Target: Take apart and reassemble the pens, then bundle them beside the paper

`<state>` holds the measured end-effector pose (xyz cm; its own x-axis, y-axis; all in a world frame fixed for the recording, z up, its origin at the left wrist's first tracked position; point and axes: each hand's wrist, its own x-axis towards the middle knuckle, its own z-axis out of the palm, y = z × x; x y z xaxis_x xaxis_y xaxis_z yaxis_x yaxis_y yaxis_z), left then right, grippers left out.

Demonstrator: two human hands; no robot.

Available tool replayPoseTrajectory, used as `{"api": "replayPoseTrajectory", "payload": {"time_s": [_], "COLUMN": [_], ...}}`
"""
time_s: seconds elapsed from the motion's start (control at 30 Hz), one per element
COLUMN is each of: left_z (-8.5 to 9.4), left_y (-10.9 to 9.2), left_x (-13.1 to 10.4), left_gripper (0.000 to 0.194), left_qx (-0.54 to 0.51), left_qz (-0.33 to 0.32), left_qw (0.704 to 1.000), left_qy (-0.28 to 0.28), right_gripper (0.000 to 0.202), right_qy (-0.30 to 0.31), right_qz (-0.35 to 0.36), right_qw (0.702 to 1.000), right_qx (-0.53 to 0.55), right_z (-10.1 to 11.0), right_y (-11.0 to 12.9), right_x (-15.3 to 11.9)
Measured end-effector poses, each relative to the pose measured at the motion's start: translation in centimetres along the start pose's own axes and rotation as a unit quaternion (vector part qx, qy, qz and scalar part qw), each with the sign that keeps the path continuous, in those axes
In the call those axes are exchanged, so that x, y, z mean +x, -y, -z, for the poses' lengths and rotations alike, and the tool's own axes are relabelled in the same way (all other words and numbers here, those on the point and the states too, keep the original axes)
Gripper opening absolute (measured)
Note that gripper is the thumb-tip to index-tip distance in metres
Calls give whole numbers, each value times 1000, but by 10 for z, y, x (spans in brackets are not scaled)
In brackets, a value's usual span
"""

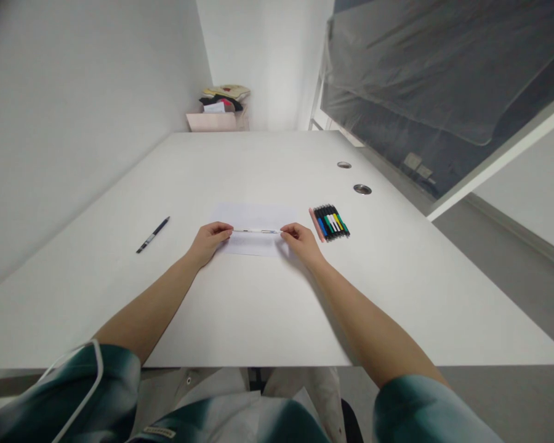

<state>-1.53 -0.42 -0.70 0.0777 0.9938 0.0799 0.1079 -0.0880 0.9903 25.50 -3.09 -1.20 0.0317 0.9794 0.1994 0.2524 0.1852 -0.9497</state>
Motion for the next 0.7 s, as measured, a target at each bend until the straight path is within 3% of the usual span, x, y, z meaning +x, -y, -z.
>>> {"api": "replayPoseTrajectory", "payload": {"time_s": [0.7], "left_z": [0], "left_y": [0], "left_x": [-1], "left_gripper": [28], "left_qx": [0], "left_qz": [7], "left_qw": [1000], "left_qy": [4], "right_gripper": [27], "right_qy": [8], "right_qz": [-5], "right_qw": [1000], "right_qx": [7], "right_z": [-1], "right_y": [1], "right_x": [0]}}
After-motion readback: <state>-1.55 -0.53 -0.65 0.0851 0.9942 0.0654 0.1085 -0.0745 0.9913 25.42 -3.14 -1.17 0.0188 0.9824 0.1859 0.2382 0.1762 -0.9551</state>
